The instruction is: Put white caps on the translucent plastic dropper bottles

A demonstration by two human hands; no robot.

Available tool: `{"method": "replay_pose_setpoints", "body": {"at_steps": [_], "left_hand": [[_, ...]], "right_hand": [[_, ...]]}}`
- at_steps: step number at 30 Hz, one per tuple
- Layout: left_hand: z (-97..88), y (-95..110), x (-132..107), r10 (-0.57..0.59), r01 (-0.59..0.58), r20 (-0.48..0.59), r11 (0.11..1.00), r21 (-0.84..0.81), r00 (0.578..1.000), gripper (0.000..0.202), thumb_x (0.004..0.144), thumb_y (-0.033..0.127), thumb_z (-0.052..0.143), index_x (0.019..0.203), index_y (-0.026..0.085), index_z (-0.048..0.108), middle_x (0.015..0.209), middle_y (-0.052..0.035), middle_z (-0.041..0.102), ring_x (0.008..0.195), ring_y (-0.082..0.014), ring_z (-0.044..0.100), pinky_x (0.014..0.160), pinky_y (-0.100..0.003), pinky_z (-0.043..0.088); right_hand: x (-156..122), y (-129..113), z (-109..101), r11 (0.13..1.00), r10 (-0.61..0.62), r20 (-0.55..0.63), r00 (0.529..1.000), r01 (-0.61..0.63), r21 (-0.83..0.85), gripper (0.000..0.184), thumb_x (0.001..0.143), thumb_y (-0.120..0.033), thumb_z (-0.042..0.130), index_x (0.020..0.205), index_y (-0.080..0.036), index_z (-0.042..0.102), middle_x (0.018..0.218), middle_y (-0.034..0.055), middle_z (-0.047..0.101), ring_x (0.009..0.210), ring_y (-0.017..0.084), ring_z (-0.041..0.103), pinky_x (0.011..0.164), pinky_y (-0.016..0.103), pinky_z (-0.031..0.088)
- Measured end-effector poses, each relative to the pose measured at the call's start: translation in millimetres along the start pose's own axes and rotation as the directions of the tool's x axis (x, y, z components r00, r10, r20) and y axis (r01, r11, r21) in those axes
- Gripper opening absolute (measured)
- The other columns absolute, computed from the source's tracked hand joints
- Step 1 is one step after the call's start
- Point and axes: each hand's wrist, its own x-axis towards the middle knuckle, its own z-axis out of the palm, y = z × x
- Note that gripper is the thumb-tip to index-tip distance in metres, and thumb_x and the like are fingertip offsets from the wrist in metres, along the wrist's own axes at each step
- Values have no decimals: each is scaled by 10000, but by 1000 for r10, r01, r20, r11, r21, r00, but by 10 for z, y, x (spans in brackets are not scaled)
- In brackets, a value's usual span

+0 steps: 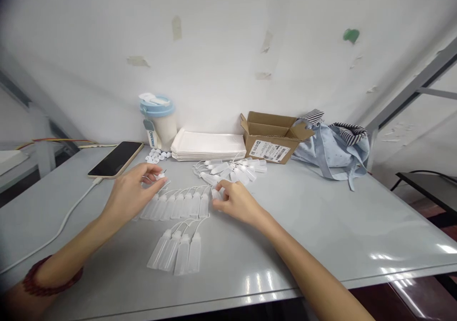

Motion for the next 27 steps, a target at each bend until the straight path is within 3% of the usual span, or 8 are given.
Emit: {"method": "replay_pose_setpoints", "body": {"at_steps": [5,9,14,17,21,25,27], "left_hand": [[-46,116,-23,-142,170,146,964,-203,979,189,748,350,632,851,195,602,900,-37,656,796,-206,608,723,-326,449],[-78,254,-77,-157,335,372,811,-480,915,226,719,375,696,851,205,627,895,-21,657,826,-187,606,745,-292,454],[-38,382,-186,-98,472,532,613,-634,841,188,704,337,739,815,212,654,885,2,644,865,-153,586,774,-246,436],[16,413,-234,-109,543,580,521,-658,807,182,714,315,740,833,207,656,869,4,646,846,-136,574,775,-241,422],[74,439,-274,-140,603,606,408,-685,783,189,741,295,721,881,191,646,823,2,648,800,-125,576,801,-263,417],[98,469,-320,-94,658,657,236,-715,748,157,760,260,708,876,179,639,803,9,638,776,-111,584,822,-268,428],[99,481,-342,-85,676,674,196,-710,733,150,771,249,700,888,180,637,799,12,638,769,-103,577,807,-255,430]], "right_hand": [[-38,-82,-25,988,-33,-99,995,48,150,178,782,-235,540,943,-159,531,482,-85,480,419,79,388,466,209,330],[-105,-151,12,953,-135,-190,973,180,243,217,788,-247,555,985,-159,529,501,-92,433,396,67,372,424,195,329],[-173,-217,89,908,-301,-282,911,364,209,252,757,-178,586,1006,-165,548,536,-83,421,456,70,408,456,185,375],[-193,-236,131,890,-344,-280,896,407,208,269,745,-150,589,1010,-175,551,545,-82,428,477,71,419,469,182,392],[-201,-231,179,877,-334,-236,912,393,276,270,755,-168,599,1019,-191,549,547,-88,430,471,68,412,461,181,387],[-212,-240,193,855,-309,-167,936,350,382,271,773,-176,599,1034,-190,526,523,-98,459,444,65,434,466,189,395],[-218,-261,188,848,-290,-157,944,329,414,265,774,-170,599,1024,-187,514,522,-96,482,439,66,455,470,191,403]]}}
